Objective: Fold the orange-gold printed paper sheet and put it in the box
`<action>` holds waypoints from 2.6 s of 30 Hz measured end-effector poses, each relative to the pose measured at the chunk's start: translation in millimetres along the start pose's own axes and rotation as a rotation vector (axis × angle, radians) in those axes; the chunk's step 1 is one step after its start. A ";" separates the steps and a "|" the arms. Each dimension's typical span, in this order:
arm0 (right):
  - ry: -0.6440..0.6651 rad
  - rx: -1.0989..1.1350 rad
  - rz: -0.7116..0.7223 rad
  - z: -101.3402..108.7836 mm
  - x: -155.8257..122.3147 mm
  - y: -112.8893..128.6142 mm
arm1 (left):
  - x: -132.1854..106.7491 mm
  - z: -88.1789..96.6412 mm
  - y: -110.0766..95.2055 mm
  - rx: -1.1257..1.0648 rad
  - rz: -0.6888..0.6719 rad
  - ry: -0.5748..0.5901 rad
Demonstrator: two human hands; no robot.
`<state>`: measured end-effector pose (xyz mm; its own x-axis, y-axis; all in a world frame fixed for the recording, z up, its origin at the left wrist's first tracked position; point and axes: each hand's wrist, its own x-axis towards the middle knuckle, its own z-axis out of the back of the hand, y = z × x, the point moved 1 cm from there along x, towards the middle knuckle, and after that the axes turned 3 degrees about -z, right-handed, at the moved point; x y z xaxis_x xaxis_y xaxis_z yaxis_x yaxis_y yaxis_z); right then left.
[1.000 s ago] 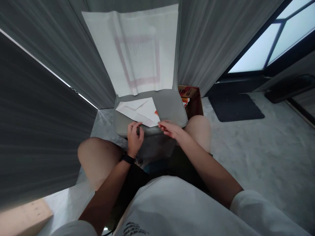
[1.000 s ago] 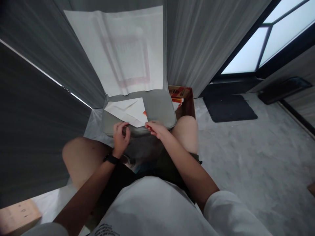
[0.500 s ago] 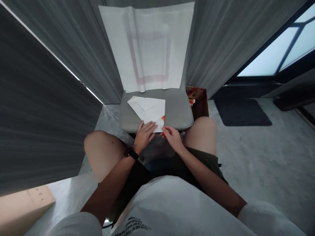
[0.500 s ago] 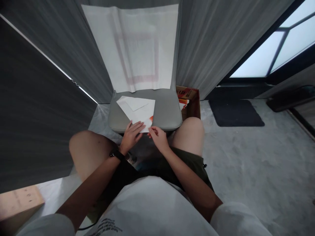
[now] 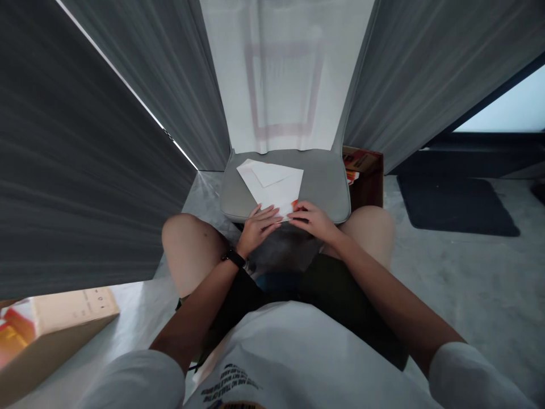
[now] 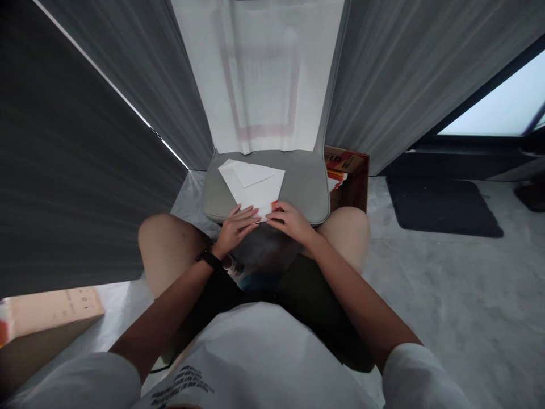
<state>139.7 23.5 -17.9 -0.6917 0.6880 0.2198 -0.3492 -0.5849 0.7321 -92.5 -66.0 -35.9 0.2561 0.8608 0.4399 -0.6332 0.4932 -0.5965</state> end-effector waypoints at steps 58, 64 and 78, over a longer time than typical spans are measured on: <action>-0.563 0.340 -0.621 -41.3 -17.9 48.4 | -5.0 -27.4 -37.1 -0.943 1.026 -0.284; -0.375 0.939 -1.039 -71.6 -36.2 74.6 | -10.2 -19.4 -35.7 -0.994 1.009 -0.132; -0.478 1.057 -1.001 -83.9 -35.3 66.8 | -9.8 -14.1 -35.5 -0.923 0.933 -0.087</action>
<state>87.8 -75.9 -30.9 -0.1195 0.7918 -0.5990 0.2056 0.6100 0.7653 -62.3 -90.2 -28.5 -0.0724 0.9285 -0.3641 0.1923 -0.3452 -0.9186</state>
